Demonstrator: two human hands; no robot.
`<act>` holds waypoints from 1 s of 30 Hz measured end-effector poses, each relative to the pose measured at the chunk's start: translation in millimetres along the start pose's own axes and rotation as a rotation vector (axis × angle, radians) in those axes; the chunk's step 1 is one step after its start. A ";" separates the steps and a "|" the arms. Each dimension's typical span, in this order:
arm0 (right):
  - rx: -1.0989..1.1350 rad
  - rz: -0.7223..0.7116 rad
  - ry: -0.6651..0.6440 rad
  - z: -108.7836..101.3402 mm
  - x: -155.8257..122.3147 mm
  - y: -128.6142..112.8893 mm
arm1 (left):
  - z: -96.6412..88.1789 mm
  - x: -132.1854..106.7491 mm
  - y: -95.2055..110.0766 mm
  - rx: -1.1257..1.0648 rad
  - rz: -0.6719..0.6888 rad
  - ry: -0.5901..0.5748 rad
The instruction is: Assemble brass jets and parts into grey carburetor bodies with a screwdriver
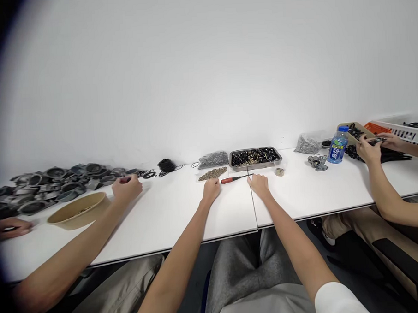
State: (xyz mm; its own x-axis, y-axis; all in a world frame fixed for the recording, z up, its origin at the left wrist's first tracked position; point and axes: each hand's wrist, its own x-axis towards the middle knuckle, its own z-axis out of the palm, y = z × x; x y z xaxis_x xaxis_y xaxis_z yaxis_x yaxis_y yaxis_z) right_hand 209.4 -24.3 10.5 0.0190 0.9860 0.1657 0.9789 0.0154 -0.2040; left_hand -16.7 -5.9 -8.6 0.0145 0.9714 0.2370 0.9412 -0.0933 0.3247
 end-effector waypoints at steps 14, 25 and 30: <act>-0.001 -0.010 -0.010 -2.1 -1.1 1.5 | 2.8 2.2 6.5 -0.058 -0.026 -0.065; 0.052 -0.005 -0.008 0.1 0.8 9.3 | 5.1 4.8 -8.0 -0.180 -0.062 -0.057; 0.062 0.000 -0.014 -1.2 0.6 9.2 | 7.0 7.4 -9.3 -0.217 -0.062 -0.048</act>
State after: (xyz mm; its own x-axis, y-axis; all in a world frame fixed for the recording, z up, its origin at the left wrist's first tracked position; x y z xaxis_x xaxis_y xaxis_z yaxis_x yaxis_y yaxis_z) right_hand 218.6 -23.7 9.9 0.0157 0.9882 0.1522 0.9645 0.0252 -0.2630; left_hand -23.0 3.7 -16.3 -0.0201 0.9855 0.1682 0.8460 -0.0730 0.5282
